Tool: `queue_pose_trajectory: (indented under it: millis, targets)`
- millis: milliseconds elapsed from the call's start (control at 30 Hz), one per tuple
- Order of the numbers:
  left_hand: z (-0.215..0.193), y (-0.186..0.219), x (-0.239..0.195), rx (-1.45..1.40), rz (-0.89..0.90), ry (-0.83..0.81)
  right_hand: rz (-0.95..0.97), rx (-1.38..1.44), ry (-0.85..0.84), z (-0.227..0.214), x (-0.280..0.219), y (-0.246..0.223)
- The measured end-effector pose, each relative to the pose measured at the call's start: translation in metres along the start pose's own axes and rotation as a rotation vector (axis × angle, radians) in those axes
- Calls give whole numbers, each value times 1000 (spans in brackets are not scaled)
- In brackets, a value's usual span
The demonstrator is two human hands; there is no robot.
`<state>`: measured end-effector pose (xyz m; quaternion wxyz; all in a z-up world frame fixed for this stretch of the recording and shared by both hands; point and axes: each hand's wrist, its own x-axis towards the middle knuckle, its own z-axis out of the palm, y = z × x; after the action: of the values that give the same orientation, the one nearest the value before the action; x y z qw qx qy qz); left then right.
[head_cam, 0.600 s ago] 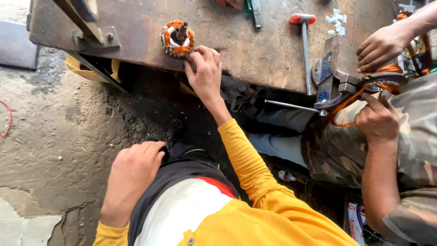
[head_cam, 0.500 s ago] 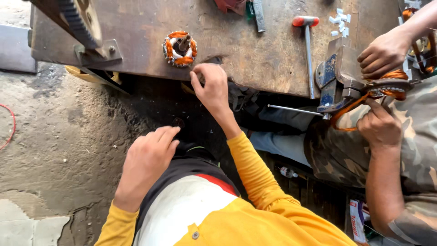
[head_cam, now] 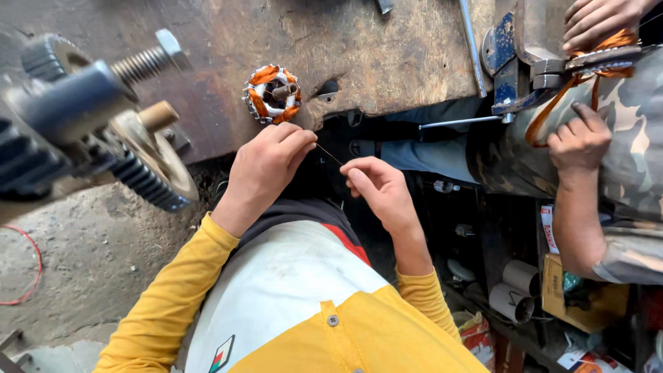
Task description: The person inserts white insulating strips into the slots of an electrical stator by hand while sitting at a workbench.
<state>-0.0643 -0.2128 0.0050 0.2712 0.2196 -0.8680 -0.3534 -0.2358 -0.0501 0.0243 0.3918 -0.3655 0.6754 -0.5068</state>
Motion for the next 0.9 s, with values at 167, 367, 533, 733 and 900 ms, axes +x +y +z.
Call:
queue_pose_trajectory:
  millis: [167, 367, 533, 733, 900]
  targets:
    - [-3, -10, 3, 5, 101, -86, 60, 850, 36, 25, 26, 2]
    - [-17, -16, 7, -34, 127, -42, -355, -979, -32, 30, 53, 6]
    - [-22, -18, 15, 42, 48, 51, 159, 604, -162, 34, 49, 20]
    - [-22, -18, 9, 217, -2, 102, -58, -247, -19, 63, 68, -2]
    - [-10, -24, 3, 38, -84, 236, -365, -491, -19, 57, 63, 2]
